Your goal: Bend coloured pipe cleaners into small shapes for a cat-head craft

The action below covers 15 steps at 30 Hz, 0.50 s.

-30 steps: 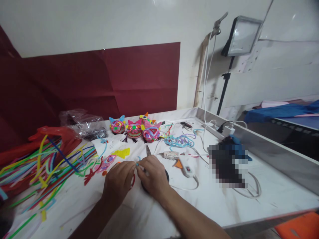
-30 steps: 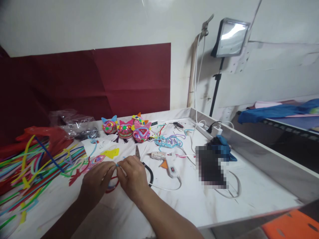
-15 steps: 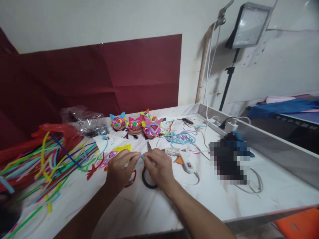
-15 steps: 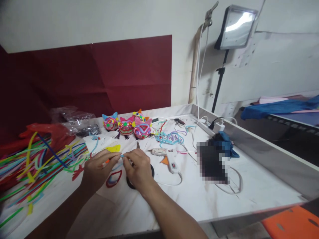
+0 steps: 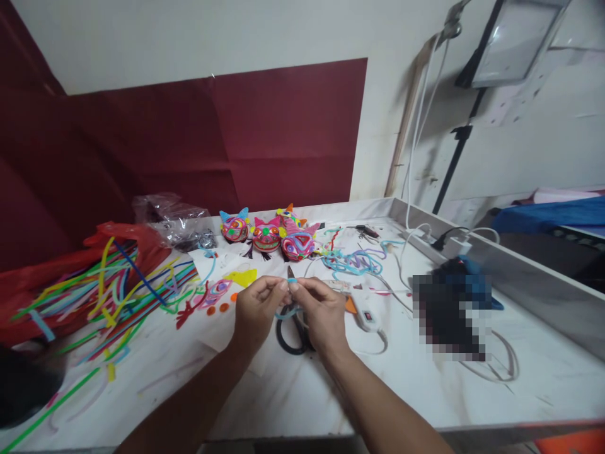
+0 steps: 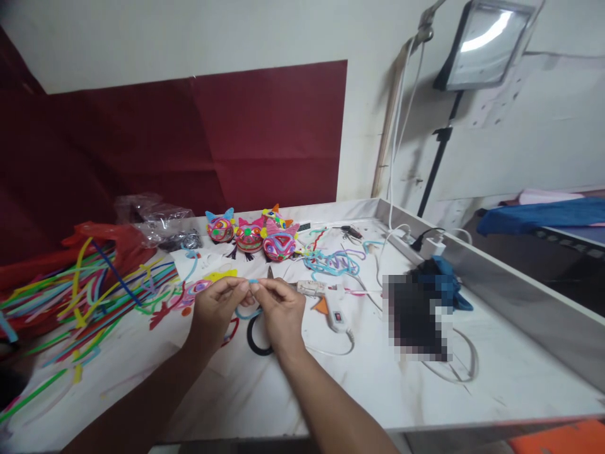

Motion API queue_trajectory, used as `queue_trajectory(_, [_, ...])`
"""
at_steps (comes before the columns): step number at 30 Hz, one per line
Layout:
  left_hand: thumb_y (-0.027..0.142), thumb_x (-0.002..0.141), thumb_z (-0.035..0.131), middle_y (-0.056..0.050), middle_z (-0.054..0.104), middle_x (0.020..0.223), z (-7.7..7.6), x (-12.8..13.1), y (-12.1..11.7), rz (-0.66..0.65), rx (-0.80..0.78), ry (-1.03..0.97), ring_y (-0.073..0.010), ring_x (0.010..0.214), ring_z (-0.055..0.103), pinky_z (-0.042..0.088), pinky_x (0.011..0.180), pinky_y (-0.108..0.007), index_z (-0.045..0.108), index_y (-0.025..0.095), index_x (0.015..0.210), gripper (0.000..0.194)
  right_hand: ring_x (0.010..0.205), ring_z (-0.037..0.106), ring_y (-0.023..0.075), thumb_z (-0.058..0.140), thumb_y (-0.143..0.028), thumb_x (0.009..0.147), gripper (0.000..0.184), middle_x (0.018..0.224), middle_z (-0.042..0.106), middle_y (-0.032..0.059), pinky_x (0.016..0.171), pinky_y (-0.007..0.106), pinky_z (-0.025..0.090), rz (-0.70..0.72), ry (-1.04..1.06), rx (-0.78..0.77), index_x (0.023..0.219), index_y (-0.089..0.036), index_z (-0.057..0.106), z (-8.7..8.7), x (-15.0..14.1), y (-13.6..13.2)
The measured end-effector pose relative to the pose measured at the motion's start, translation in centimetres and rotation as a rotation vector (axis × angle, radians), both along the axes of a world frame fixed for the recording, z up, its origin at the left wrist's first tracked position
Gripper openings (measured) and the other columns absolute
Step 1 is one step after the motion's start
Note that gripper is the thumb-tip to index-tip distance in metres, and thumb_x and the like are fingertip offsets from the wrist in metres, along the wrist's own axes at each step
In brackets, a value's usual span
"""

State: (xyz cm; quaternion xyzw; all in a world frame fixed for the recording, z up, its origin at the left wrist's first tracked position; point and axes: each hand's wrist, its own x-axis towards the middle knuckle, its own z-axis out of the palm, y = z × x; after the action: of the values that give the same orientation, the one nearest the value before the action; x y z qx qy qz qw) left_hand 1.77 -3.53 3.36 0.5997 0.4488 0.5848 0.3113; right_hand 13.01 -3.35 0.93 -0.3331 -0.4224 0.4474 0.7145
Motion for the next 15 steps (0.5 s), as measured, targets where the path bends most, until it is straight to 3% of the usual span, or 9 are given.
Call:
queue_trajectory(4, [0.035, 0.079, 0.062, 0.000, 0.067, 0.058, -0.5, 0.0, -0.1, 0.051, 0.029, 0.052, -0.0162, 0.055, 0.065, 0.055, 0.056, -0.027, 0.066, 0.016, 0.076, 0.019, 0.061, 0.060, 0.0144, 0.078, -0.032, 0.069, 0.012, 0.065, 0.068, 0.0001, 0.058, 0.027, 0.049, -0.018, -0.010, 0.007, 0.073, -0.020, 0.078, -0.5, -0.2, 0.3])
queue_trajectory(7, [0.033, 0.086, 0.055, 0.000, 0.066, 0.063, -0.6, -0.7, 0.1, 0.123, 0.178, 0.293, -0.0162, 0.060, 0.065, 0.054, 0.060, -0.028, 0.063, 0.018, 0.077, 0.019, 0.061, 0.060, 0.0139, 0.075, -0.028, 0.074, 0.007, 0.067, 0.067, 0.0001, 0.057, 0.025, 0.048, -0.048, -0.141, 0.102, 0.073, -0.021, 0.077, -0.5, -0.1, 0.5])
queue_trajectory(10, [0.026, 0.092, 0.048, -0.001, 0.065, 0.069, -0.2, -1.8, 0.4, 0.216, 0.457, 0.640, -0.0163, 0.068, 0.065, 0.052, 0.064, -0.027, 0.061, 0.019, 0.077, 0.021, 0.061, 0.059, 0.0136, 0.071, -0.022, 0.079, 0.006, 0.071, 0.067, 0.0008, 0.057, 0.026, 0.049, -0.164, -0.361, 0.285, 0.081, -0.021, 0.076, -0.5, 0.3, 0.8])
queue_trajectory(12, [0.023, 0.095, 0.044, -0.001, 0.065, 0.072, 0.1, -2.5, 0.6, 0.212, 0.631, 0.823, -0.0156, 0.070, 0.064, 0.051, 0.066, -0.026, 0.060, 0.019, 0.080, 0.023, 0.066, 0.061, 0.0153, 0.066, -0.019, 0.084, 0.010, 0.076, 0.069, 0.0027, 0.062, 0.028, 0.051, -0.266, -0.527, 0.451, 0.090, -0.021, 0.074, -0.5, 0.5, 1.0])
queue_trajectory(15, [0.020, 0.098, 0.039, -0.001, 0.065, 0.071, 0.2, -3.3, 0.8, 0.218, 0.747, 1.054, -0.0146, 0.067, 0.063, 0.049, 0.064, -0.025, 0.060, 0.019, 0.079, 0.028, 0.077, 0.064, 0.0184, 0.056, -0.016, 0.091, 0.016, 0.081, 0.070, 0.0058, 0.071, 0.031, 0.054, -0.326, -0.746, 0.644, 0.094, -0.020, 0.072, -0.6, 0.9, 1.2])
